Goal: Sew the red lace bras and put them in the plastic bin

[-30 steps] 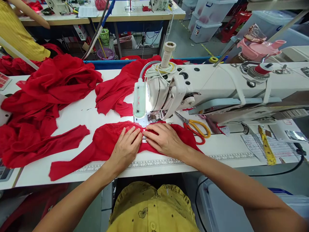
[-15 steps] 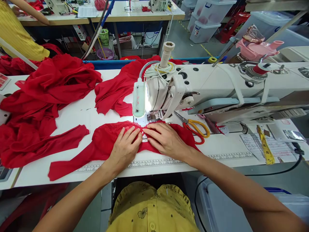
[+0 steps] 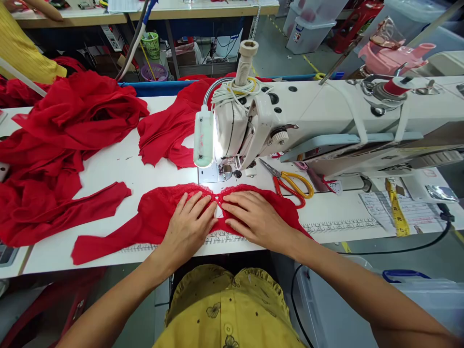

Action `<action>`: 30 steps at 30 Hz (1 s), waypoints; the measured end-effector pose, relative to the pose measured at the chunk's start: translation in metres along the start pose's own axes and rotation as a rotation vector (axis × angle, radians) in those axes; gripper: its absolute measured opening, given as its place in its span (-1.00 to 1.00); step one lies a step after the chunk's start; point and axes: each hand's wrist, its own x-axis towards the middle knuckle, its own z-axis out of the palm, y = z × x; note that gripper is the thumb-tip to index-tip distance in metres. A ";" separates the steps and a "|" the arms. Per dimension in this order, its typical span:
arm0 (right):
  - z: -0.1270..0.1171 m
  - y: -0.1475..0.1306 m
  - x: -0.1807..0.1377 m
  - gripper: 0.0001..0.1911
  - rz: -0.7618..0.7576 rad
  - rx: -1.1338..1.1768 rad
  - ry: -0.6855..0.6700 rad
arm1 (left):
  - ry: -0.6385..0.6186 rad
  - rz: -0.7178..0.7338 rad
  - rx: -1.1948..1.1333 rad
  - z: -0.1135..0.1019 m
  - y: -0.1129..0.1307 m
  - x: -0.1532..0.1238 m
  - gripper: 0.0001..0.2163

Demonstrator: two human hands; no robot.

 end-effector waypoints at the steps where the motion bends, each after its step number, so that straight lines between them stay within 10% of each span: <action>1: 0.002 0.001 0.000 -0.67 0.000 -0.009 0.001 | 0.005 -0.010 0.006 0.001 0.000 0.001 -0.70; 30: 0.002 0.013 -0.008 -0.53 -0.002 -0.008 -0.082 | -0.147 -0.053 -0.059 -0.001 -0.012 -0.009 -0.60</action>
